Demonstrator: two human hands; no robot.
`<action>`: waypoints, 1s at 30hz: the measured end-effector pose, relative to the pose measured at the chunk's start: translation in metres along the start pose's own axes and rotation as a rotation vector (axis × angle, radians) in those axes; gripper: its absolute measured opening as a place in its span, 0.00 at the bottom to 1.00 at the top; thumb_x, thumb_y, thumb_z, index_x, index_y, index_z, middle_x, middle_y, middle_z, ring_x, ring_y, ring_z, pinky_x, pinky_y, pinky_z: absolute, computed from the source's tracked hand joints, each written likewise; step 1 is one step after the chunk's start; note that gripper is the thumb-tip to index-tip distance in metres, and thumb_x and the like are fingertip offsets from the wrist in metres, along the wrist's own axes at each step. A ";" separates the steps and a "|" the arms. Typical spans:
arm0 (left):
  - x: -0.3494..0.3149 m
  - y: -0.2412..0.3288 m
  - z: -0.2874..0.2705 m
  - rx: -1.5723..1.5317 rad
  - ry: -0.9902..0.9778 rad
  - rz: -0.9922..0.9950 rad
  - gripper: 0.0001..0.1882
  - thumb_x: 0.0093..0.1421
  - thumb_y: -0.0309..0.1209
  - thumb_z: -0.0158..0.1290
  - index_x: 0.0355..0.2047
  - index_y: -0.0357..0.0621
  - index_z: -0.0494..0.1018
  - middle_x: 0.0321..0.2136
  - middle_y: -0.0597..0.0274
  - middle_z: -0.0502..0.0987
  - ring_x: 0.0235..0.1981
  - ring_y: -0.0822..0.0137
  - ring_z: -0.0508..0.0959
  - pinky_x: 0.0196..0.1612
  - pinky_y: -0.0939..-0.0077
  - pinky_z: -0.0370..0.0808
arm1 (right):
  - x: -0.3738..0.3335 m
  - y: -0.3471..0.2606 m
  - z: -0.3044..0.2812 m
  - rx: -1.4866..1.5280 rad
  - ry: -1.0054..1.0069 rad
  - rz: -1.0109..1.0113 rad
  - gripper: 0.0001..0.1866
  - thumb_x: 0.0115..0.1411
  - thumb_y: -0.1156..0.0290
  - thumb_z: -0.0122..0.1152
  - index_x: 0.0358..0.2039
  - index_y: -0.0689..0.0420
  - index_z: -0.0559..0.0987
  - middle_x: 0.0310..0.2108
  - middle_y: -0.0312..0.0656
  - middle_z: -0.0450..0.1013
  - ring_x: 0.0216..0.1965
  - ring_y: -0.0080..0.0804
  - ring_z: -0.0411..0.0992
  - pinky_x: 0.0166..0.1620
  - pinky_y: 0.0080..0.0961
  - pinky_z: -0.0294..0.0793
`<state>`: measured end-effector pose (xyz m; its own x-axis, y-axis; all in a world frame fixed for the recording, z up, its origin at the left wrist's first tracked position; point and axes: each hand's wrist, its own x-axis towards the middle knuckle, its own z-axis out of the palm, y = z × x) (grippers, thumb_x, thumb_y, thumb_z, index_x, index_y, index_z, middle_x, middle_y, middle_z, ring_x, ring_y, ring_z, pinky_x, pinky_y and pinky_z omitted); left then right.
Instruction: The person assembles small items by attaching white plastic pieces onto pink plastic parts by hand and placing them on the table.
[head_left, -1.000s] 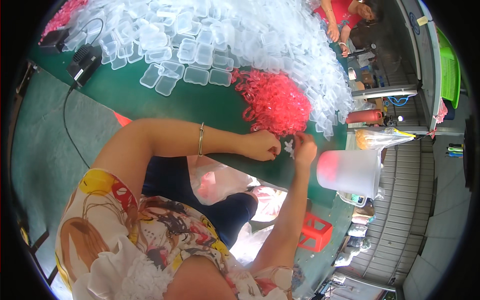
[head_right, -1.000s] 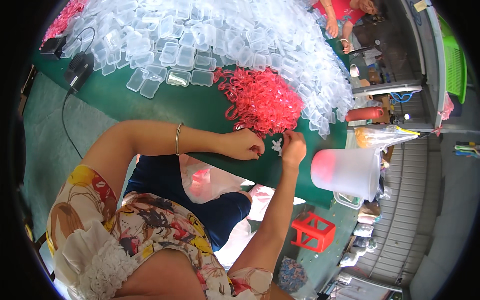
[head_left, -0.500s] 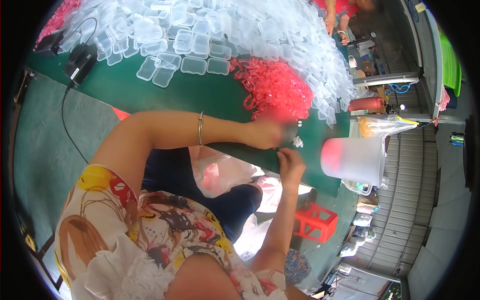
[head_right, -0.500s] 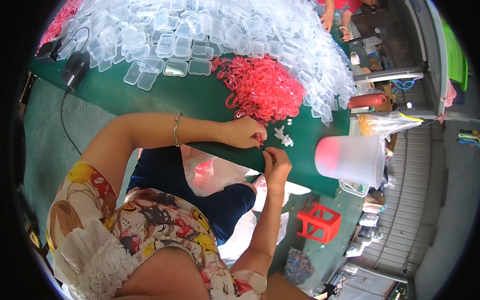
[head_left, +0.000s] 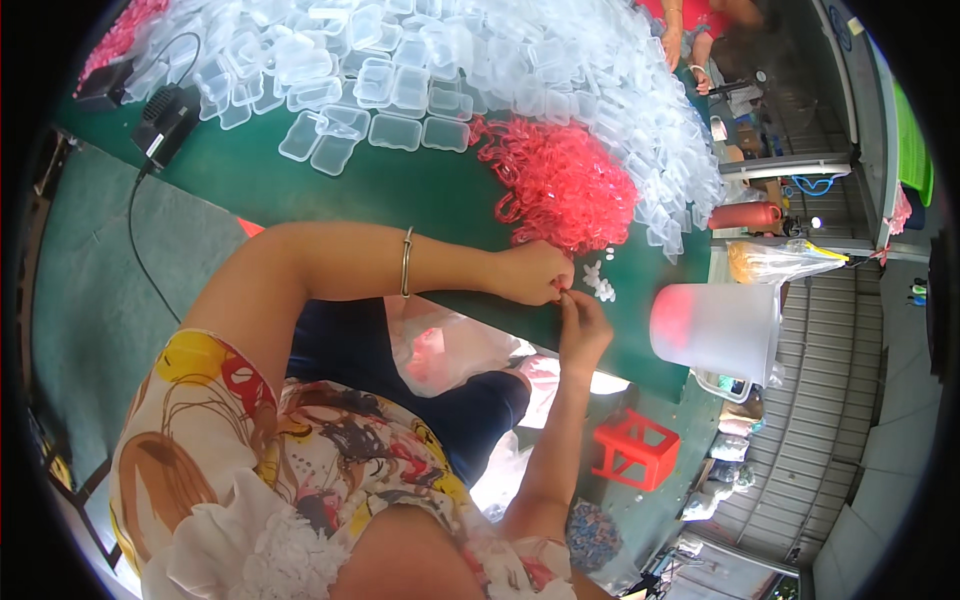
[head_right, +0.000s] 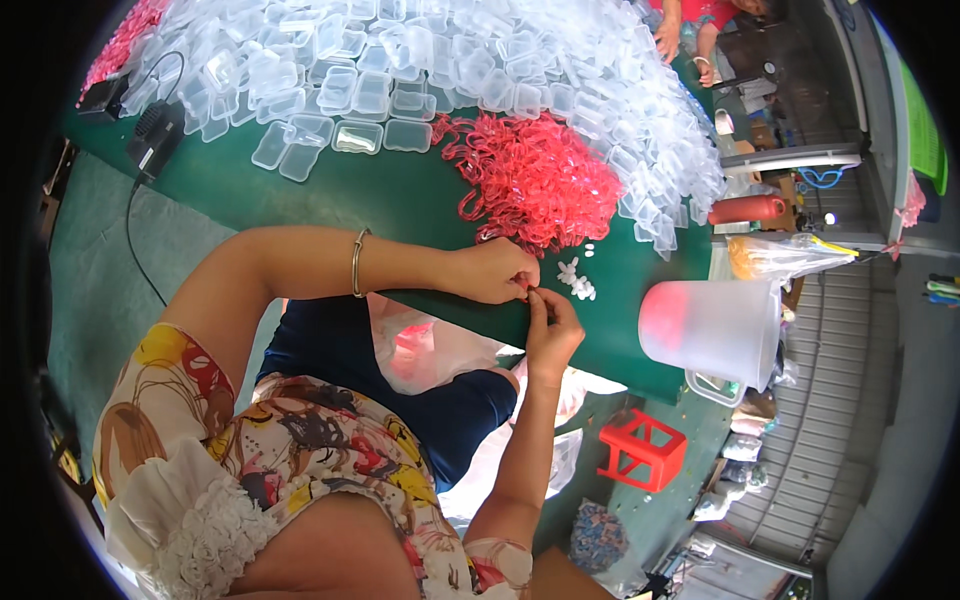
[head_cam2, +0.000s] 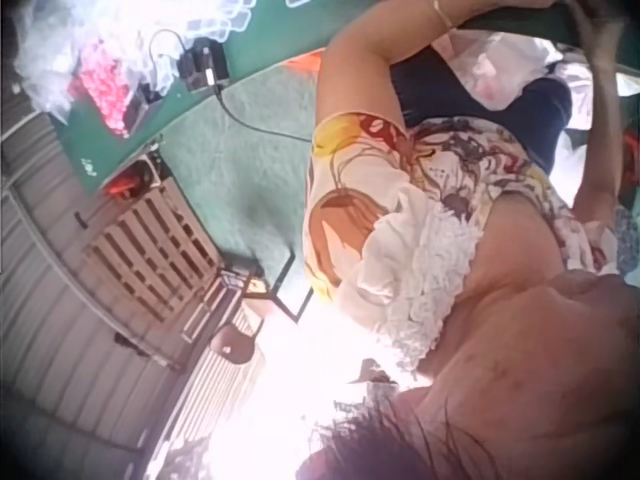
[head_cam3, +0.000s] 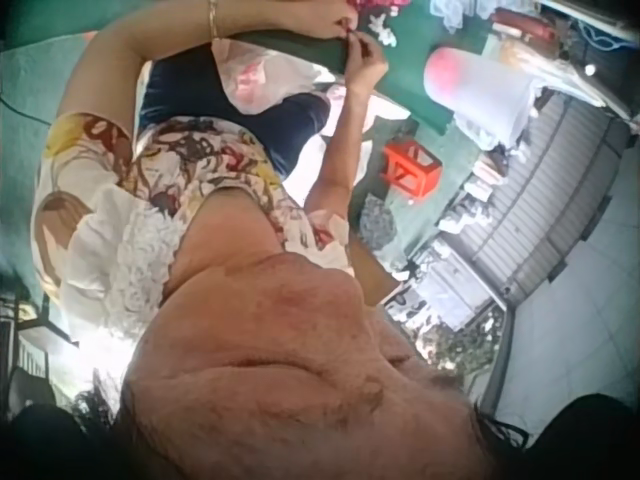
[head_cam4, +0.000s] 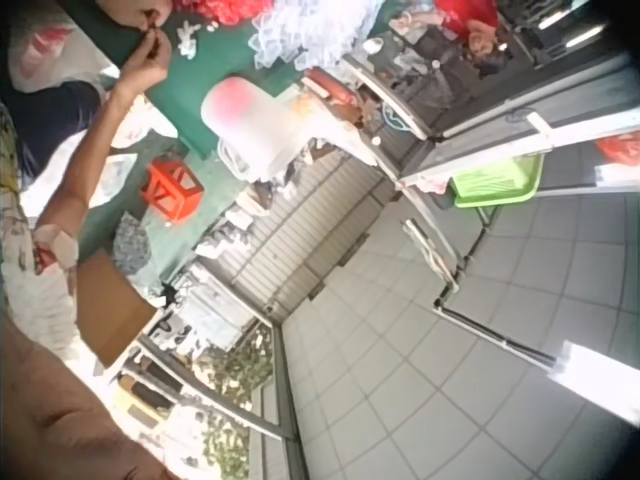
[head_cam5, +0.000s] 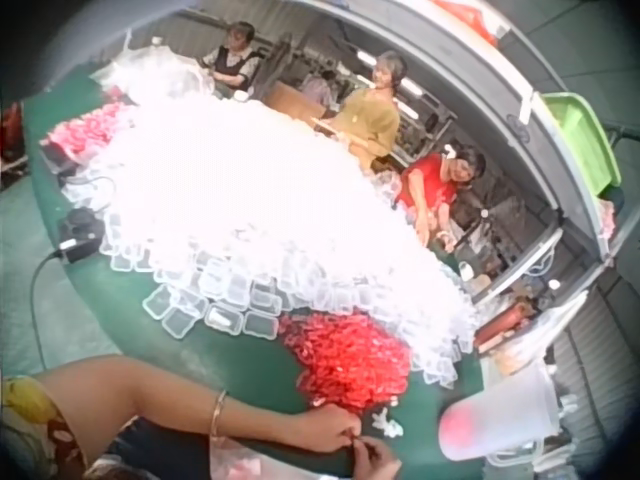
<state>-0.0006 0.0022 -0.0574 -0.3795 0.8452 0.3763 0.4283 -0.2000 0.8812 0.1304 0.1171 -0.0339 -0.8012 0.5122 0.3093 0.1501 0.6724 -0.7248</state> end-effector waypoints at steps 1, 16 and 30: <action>0.000 0.001 -0.001 0.015 -0.005 -0.017 0.10 0.47 0.25 0.56 0.31 0.36 0.73 0.23 0.52 0.76 0.27 0.59 0.78 0.31 0.68 0.72 | 0.002 0.000 -0.001 -0.054 -0.031 -0.030 0.05 0.51 0.78 0.63 0.29 0.64 0.79 0.22 0.39 0.75 0.22 0.20 0.71 0.28 0.18 0.70; 0.000 -0.003 0.003 -0.056 -0.001 0.013 0.08 0.49 0.23 0.55 0.31 0.35 0.73 0.22 0.54 0.77 0.26 0.63 0.78 0.30 0.71 0.73 | 0.069 0.041 -0.036 -0.067 -0.085 0.032 0.06 0.54 0.74 0.59 0.30 0.63 0.79 0.24 0.42 0.76 0.24 0.25 0.73 0.29 0.21 0.71; 0.001 -0.001 0.001 -0.082 -0.021 -0.023 0.08 0.46 0.26 0.57 0.27 0.36 0.73 0.23 0.51 0.76 0.27 0.56 0.78 0.31 0.67 0.74 | 0.074 0.023 -0.026 -0.438 0.142 -0.196 0.04 0.51 0.74 0.59 0.28 0.60 0.78 0.21 0.43 0.73 0.21 0.34 0.73 0.28 0.26 0.72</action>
<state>-0.0008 0.0034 -0.0580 -0.3707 0.8599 0.3508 0.3508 -0.2201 0.9102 0.0897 0.1847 -0.0114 -0.7568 0.4010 0.5162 0.2585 0.9089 -0.3271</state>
